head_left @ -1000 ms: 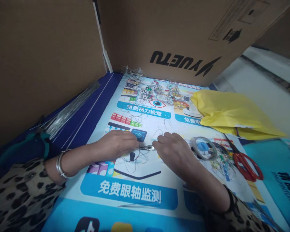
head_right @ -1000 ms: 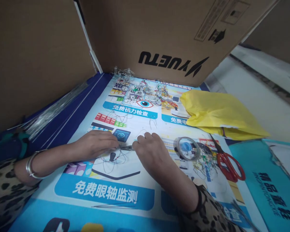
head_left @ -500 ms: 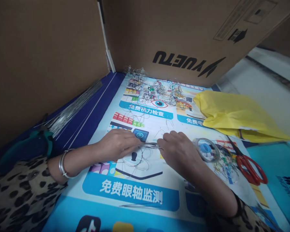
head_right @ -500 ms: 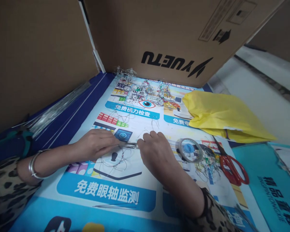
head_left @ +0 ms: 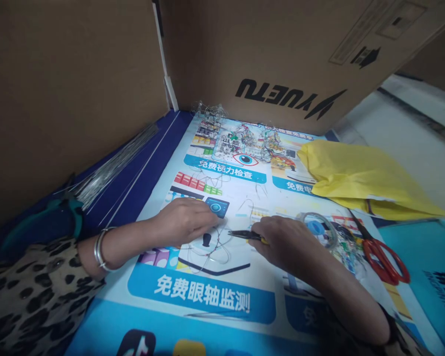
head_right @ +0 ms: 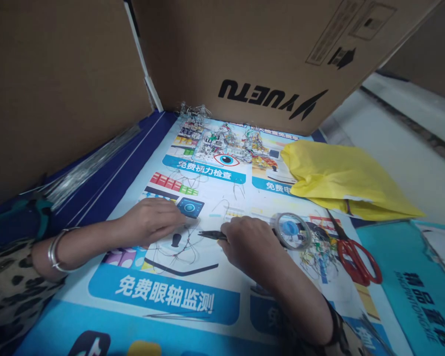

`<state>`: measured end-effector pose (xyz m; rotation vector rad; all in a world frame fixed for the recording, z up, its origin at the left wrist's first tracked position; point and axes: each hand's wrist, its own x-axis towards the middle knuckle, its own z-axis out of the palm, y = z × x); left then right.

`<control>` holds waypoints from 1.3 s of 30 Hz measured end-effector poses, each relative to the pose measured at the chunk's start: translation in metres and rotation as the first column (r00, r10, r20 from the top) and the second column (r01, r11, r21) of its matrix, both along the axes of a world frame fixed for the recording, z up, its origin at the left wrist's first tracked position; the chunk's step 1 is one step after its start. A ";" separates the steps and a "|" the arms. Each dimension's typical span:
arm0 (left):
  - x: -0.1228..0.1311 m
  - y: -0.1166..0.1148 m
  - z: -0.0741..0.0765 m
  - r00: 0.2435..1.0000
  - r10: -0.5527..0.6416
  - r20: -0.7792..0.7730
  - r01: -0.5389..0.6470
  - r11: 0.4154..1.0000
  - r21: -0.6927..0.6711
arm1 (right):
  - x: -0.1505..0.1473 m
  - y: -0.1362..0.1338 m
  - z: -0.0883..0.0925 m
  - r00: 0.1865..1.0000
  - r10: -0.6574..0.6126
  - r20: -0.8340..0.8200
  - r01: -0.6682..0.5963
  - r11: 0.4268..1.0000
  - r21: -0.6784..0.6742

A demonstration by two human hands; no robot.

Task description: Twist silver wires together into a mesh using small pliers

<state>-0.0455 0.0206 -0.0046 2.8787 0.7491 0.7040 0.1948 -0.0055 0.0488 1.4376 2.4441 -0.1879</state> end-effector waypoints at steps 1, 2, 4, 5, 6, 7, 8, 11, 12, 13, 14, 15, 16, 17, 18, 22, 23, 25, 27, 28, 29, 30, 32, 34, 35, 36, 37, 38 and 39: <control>0.000 0.000 0.000 1.000 -0.001 -0.001 0.001 1.000 -0.005 | 0.000 -0.001 0.000 1.000 0.000 0.000 0.000 1.000 0.008; 0.000 0.000 0.000 1.000 -0.003 -0.003 0.003 1.000 -0.008 | -0.001 -0.001 0.000 1.000 0.002 -0.002 -0.002 1.000 0.017; 0.000 0.000 0.000 1.000 -0.003 -0.002 0.003 1.000 -0.003 | 0.000 -0.002 -0.001 1.000 0.010 -0.008 -0.010 0.999 0.031; 0.000 0.001 0.000 1.000 -0.002 -0.002 0.002 1.000 0.001 | 0.000 -0.002 -0.002 1.000 0.016 -0.011 -0.015 0.999 0.035; 0.000 0.001 0.000 1.000 0.000 -0.002 0.000 1.000 0.008 | 0.000 -0.002 -0.002 1.000 0.020 -0.012 -0.020 0.999 0.041; -0.001 0.001 0.000 1.000 -0.001 -0.004 0.001 1.000 0.014 | 0.000 -0.002 -0.002 1.000 0.024 -0.012 -0.023 0.999 0.046; -0.001 0.001 0.000 1.000 -0.001 -0.009 0.001 1.000 0.018 | 0.001 -0.002 -0.002 1.000 0.027 -0.014 -0.026 0.998 0.049; -0.002 0.001 -0.001 0.999 -0.007 -0.034 0.008 0.999 0.031 | 0.000 -0.002 -0.001 0.999 0.025 -0.023 -0.024 0.998 0.052; -0.002 0.001 -0.001 0.999 -0.011 -0.043 0.012 0.999 0.035 | 0.000 -0.002 0.000 0.999 0.024 -0.027 -0.022 0.998 0.053; -0.002 0.001 -0.002 0.999 -0.014 -0.050 0.016 0.999 0.037 | 0.000 -0.002 0.000 0.999 0.023 -0.030 -0.022 0.998 0.055; -0.003 0.001 -0.002 0.998 -0.014 -0.053 0.016 0.999 0.040 | 0.000 -0.001 0.000 0.999 0.025 -0.033 -0.023 0.998 0.058; -0.003 0.001 -0.002 0.998 -0.015 -0.055 0.017 0.999 0.040 | 0.000 -0.001 0.000 0.999 0.027 -0.035 -0.024 0.998 0.064; -0.003 0.001 -0.002 0.998 -0.015 -0.053 0.017 0.999 0.040 | 0.000 -0.001 0.000 0.999 0.030 -0.036 -0.027 0.997 0.068; -0.003 0.002 -0.002 0.999 -0.019 -0.050 0.021 0.999 0.041 | 0.000 -0.001 0.000 0.999 0.033 -0.034 -0.030 0.997 0.072; -0.004 0.002 -0.002 0.999 -0.024 -0.047 0.026 0.999 0.045 | 0.000 -0.001 -0.001 0.999 0.036 -0.031 -0.034 0.997 0.073; -0.004 0.002 -0.001 0.997 -0.043 -0.063 0.047 0.997 0.058 | 0.001 -0.001 -0.001 0.999 0.041 -0.017 -0.040 0.997 0.070; -0.004 0.002 -0.001 0.997 -0.038 -0.066 0.042 0.997 0.059 | 0.002 -0.001 -0.001 0.999 0.040 -0.017 -0.039 0.997 0.068; -0.005 0.002 -0.002 0.997 -0.015 -0.072 0.019 0.998 0.055 | 0.002 -0.001 -0.001 0.999 0.039 -0.019 -0.038 0.997 0.067; -0.005 0.002 -0.004 0.997 0.010 -0.082 -0.006 0.999 0.049 | 0.002 0.000 -0.002 0.999 0.041 -0.021 -0.040 0.997 0.067; -0.005 0.003 -0.006 0.996 0.018 -0.086 -0.014 0.999 0.049 | 0.002 0.000 -0.002 0.999 0.041 -0.021 -0.040 0.997 0.068; -0.005 0.003 -0.007 0.996 0.025 -0.087 -0.021 0.998 0.053 | 0.002 0.000 -0.002 0.999 0.041 -0.020 -0.040 0.997 0.067; -0.005 0.003 -0.007 0.996 0.032 -0.087 -0.027 0.998 0.059 | 0.001 0.000 -0.002 0.999 0.042 -0.019 -0.041 0.997 0.067; -0.005 0.003 -0.008 0.996 0.055 -0.075 -0.050 0.996 0.068 | 0.001 0.000 -0.002 0.999 0.044 -0.015 -0.043 0.997 0.069; -0.004 0.003 -0.007 0.995 0.081 -0.056 -0.078 0.995 0.064 | 0.001 0.001 -0.002 0.999 0.048 -0.006 -0.047 0.996 0.072; -0.004 0.003 -0.007 0.995 0.090 -0.050 -0.087 0.995 0.057 | 0.000 0.001 -0.002 0.999 0.050 -0.004 -0.050 0.996 0.076; -0.003 0.003 -0.007 0.994 0.097 -0.046 -0.095 0.994 0.051 | 0.000 0.001 -0.002 0.999 0.051 -0.003 -0.051 0.996 0.079; -0.003 0.003 -0.006 0.994 0.103 -0.048 -0.100 0.994 0.045 | 0.000 0.001 -0.002 0.999 0.052 -0.001 -0.052 0.995 0.082; -0.003 0.003 -0.006 0.993 0.107 -0.055 -0.105 0.994 0.039 | -0.001 0.001 -0.002 0.999 0.052 -0.001 -0.052 0.995 0.087; -0.003 0.003 -0.007 0.992 0.113 -0.065 -0.111 0.993 0.035 | -0.001 0.001 -0.002 0.999 0.054 -0.003 -0.053 0.994 0.094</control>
